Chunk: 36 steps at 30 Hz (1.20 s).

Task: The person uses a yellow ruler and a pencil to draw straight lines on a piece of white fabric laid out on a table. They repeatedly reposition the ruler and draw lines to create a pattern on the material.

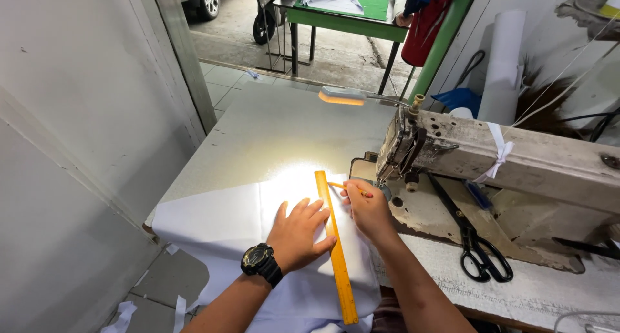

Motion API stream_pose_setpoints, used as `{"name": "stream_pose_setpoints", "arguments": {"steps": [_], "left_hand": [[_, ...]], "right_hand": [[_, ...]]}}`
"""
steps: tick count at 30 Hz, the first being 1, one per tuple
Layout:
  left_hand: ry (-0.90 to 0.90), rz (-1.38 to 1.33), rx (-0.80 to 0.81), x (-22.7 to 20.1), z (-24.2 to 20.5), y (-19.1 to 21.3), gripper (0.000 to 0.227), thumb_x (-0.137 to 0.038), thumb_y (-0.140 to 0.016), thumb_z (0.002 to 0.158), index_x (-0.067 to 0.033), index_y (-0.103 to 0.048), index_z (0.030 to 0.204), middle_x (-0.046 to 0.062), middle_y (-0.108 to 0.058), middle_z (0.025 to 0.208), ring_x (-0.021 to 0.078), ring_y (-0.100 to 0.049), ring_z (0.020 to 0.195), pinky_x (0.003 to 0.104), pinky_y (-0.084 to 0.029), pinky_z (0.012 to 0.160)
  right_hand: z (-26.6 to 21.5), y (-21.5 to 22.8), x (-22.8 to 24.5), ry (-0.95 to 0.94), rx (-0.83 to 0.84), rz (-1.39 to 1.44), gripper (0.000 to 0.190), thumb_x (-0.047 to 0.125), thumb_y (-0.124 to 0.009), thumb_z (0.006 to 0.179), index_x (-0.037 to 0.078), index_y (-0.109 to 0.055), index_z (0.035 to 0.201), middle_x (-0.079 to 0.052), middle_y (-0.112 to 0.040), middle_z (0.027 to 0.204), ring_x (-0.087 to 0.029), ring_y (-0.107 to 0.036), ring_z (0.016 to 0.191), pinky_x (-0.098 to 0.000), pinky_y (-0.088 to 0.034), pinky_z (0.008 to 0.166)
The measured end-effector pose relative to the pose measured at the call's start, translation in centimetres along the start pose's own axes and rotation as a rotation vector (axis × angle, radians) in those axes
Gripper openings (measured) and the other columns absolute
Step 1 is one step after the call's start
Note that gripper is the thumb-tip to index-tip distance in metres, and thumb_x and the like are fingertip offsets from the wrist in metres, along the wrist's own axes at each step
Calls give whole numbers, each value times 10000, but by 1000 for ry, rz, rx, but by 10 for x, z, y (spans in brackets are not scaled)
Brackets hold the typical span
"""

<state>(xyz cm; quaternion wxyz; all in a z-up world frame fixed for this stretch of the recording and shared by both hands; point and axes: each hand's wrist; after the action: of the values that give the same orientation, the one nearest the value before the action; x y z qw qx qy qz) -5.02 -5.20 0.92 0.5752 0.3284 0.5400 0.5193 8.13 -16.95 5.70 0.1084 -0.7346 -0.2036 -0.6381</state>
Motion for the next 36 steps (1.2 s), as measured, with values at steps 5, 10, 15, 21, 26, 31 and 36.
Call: {"name": "stream_pose_setpoints", "arguments": {"steps": [5,10,15,21,26,31,36], "left_hand": [[2,33,3,0,0,-1,567,-597,-514,924,-221,-585,1343,52,-492,1534,315,-380,1441,672,-244,1104],[18,2,23,-1,0,1,558,-584,-522,920,-215,-584,1335,50,-486,1535,316,-373,1448,675,-228,1115],[34,-20,47,-3,0,3,566,-578,-514,929,-217,-575,1361,39,-466,1556,303,-345,1472,674,-198,1147],[45,-20,54,-4,-1,6,562,-581,-508,933,-218,-574,1357,41,-468,1555,302,-345,1474,671,-195,1151],[31,-25,33,-3,-1,4,552,-574,-507,927,-212,-582,1337,50,-487,1538,318,-364,1457,671,-207,1136],[31,-17,50,-3,-1,4,571,-584,-502,932,-212,-569,1360,52,-465,1557,313,-345,1469,676,-197,1141],[36,-5,70,-3,0,6,602,-588,-487,939,-202,-548,1398,56,-446,1571,312,-327,1480,680,-185,1146]], "right_hand": [[-80,44,-11,282,121,-528,310,255,-480,929,92,-709,798,-25,-732,797,-177,-653,779,-311,-470,735],[-153,109,-9,35,138,-439,253,231,-614,950,83,-819,958,-75,-763,775,-166,-667,744,-303,-499,704],[-154,108,1,-160,24,-350,383,225,-621,936,153,-813,1260,-33,-878,1214,-149,-774,1045,-286,-568,949],[-139,96,-47,127,135,-367,318,165,-622,890,172,-813,1144,-17,-910,1086,-120,-845,936,-260,-620,858],[-139,99,-63,105,146,-281,333,170,-648,890,135,-836,1163,-50,-906,1065,-113,-819,872,-245,-618,836],[-140,94,-56,215,205,-322,321,182,-640,902,139,-827,1158,-12,-883,1085,-94,-805,963,-242,-593,880],[-102,76,-52,308,221,-477,300,240,-603,924,181,-796,1147,47,-842,1085,-74,-771,1001,-256,-572,834]]}}
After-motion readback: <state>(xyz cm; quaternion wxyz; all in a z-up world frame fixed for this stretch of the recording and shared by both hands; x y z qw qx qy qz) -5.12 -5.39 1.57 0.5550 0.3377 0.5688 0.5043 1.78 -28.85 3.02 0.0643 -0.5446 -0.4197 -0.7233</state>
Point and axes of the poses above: each hand's wrist, its own z-axis towards the middle knuckle, its own y-axis out of the back of the hand, x = y × z
